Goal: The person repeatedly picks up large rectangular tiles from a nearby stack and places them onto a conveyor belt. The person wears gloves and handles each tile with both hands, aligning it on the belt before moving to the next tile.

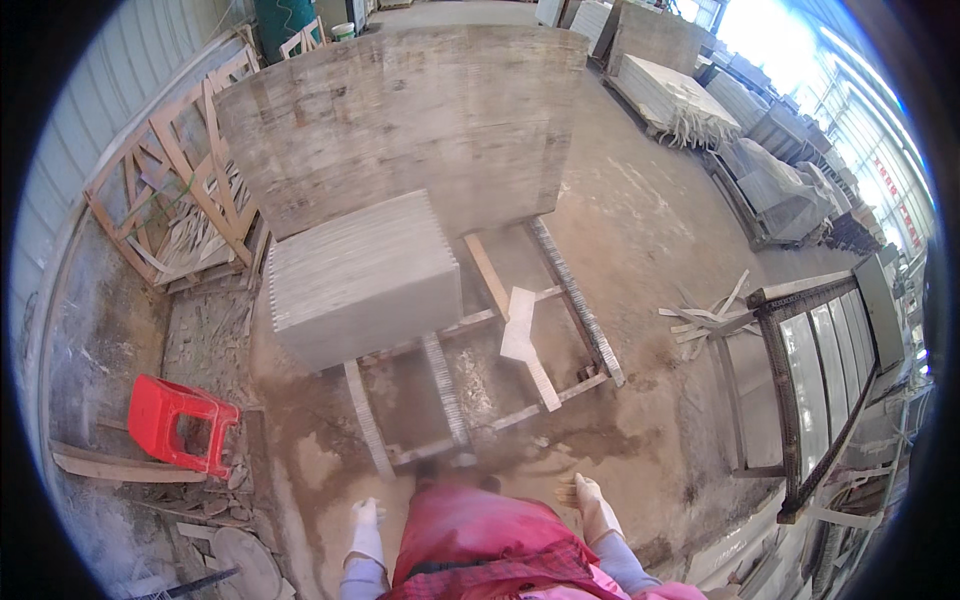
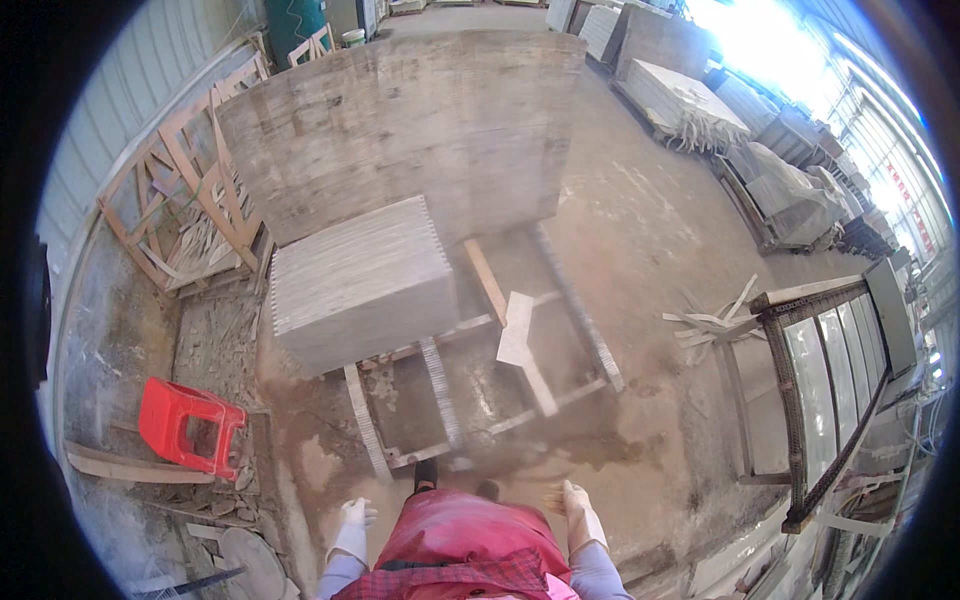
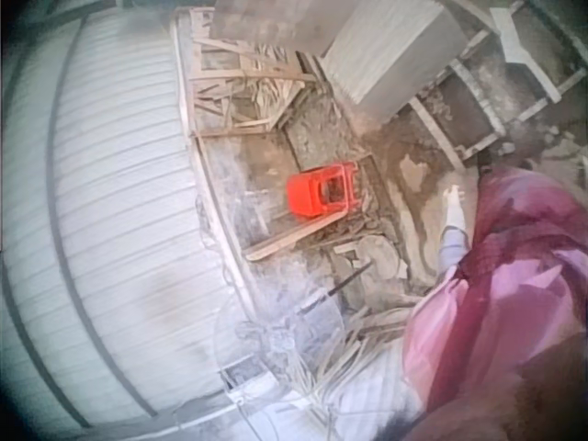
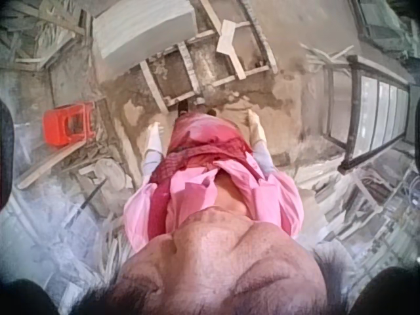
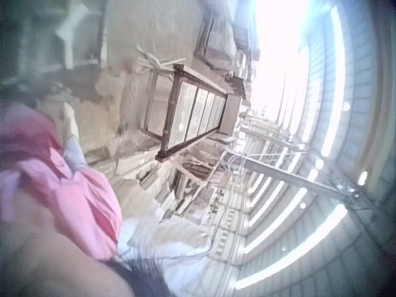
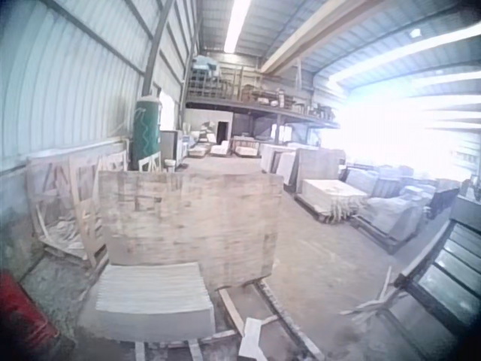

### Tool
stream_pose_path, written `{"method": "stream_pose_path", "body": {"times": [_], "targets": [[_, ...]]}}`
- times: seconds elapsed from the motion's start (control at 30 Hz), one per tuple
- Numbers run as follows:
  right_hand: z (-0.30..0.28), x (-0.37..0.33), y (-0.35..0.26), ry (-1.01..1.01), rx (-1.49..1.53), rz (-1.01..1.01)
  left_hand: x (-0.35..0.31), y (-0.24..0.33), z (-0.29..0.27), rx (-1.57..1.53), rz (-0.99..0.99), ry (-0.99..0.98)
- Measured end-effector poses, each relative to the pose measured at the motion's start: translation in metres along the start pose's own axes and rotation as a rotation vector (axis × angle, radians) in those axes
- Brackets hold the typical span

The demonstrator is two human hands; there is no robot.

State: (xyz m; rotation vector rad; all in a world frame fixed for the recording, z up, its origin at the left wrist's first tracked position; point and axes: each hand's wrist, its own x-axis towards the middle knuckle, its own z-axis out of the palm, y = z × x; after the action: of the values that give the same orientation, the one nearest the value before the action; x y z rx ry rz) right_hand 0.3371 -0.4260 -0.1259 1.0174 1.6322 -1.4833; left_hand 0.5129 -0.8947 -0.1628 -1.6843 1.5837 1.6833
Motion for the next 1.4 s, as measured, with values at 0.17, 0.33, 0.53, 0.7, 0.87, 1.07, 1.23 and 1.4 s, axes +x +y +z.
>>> {"method": "stream_pose_path", "body": {"times": [0.17,0.33,0.53,0.7,0.87,1.07,1.23,1.4], "targets": [[0.018,-0.007,-0.009,0.04,-0.071,0.029,0.018,0.024,0.001,-0.004,0.027,-0.052],[0.055,0.014,-0.012,0.044,-0.154,0.052,0.035,0.061,-0.001,0.029,0.049,-0.086],[0.118,0.108,-0.019,0.017,-0.45,-0.212,0.072,0.072,-0.02,0.032,-0.015,-0.1],[0.186,0.133,-0.089,-0.102,-0.106,-0.1,0.12,0.075,-0.043,-0.068,-0.053,-0.05],[0.265,0.17,-0.175,0.101,-0.467,-0.302,0.189,0.1,-0.062,-0.094,0.049,-0.085],[0.332,0.186,-0.269,-0.001,-0.193,-0.452,0.255,0.199,-0.08,0.165,0.29,0.057],[0.367,0.209,-0.337,0.173,-0.58,-0.538,0.298,0.292,-0.089,0.017,0.606,0.593],[0.406,0.22,-0.385,0.199,-0.457,-0.302,0.332,0.358,-0.117,-0.068,0.38,0.49]]}}
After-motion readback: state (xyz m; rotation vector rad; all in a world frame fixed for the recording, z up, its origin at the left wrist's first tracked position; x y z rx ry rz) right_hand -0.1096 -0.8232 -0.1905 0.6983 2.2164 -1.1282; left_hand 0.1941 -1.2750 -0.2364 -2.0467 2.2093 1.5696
